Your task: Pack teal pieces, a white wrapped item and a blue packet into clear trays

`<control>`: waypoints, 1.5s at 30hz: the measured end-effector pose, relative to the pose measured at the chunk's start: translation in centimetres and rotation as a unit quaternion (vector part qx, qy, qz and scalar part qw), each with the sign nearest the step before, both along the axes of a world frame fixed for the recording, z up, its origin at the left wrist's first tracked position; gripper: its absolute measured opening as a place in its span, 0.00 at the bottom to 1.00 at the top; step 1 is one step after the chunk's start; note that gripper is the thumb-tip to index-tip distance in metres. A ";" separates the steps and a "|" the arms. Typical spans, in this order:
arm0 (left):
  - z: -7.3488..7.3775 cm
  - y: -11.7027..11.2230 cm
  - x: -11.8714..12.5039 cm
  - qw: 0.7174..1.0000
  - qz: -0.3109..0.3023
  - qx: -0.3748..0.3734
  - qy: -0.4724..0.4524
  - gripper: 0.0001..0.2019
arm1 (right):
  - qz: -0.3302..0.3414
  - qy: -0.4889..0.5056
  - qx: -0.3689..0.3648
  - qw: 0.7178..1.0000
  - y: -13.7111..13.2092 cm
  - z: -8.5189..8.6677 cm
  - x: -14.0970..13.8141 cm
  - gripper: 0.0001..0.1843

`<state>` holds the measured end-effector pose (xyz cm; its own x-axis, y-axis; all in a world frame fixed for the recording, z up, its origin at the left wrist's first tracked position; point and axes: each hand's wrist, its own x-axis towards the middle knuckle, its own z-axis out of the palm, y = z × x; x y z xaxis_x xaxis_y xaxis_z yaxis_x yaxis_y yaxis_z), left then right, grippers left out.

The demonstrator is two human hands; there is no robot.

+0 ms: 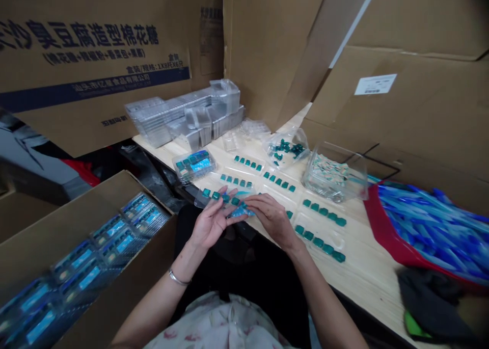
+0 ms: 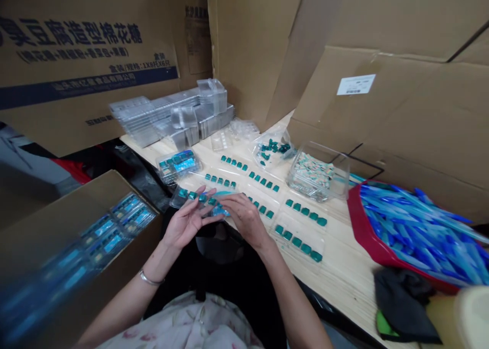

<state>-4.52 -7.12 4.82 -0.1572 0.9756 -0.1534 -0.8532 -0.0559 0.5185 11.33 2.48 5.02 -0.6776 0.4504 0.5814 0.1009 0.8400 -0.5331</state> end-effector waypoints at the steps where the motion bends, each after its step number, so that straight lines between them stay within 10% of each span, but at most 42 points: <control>1: 0.0 0.1 0.0 1.000 -0.001 -0.003 0.000 0.21 | 0.008 -0.002 0.001 1.000 0.2 0.0 0.0 0.12; 15: -0.2 0.4 0.1 1.000 -0.015 -0.005 -0.014 0.21 | -0.030 -0.021 0.061 0.997 -0.1 0.9 -0.2 0.11; 23: 2.7 1.1 -0.5 1.000 -0.005 0.010 -0.021 0.18 | -0.005 -0.027 0.081 0.996 0.5 -2.0 -0.9 0.11; 33: -2.0 9.4 0.1 0.986 0.007 -0.073 -0.149 0.15 | -0.228 -0.011 -0.059 0.972 5.8 -4.2 -2.2 0.12; 45: -1.9 5.8 -2.1 0.997 -0.017 -0.066 0.028 0.15 | -0.174 0.114 -0.275 0.939 2.7 -3.2 -2.6 0.24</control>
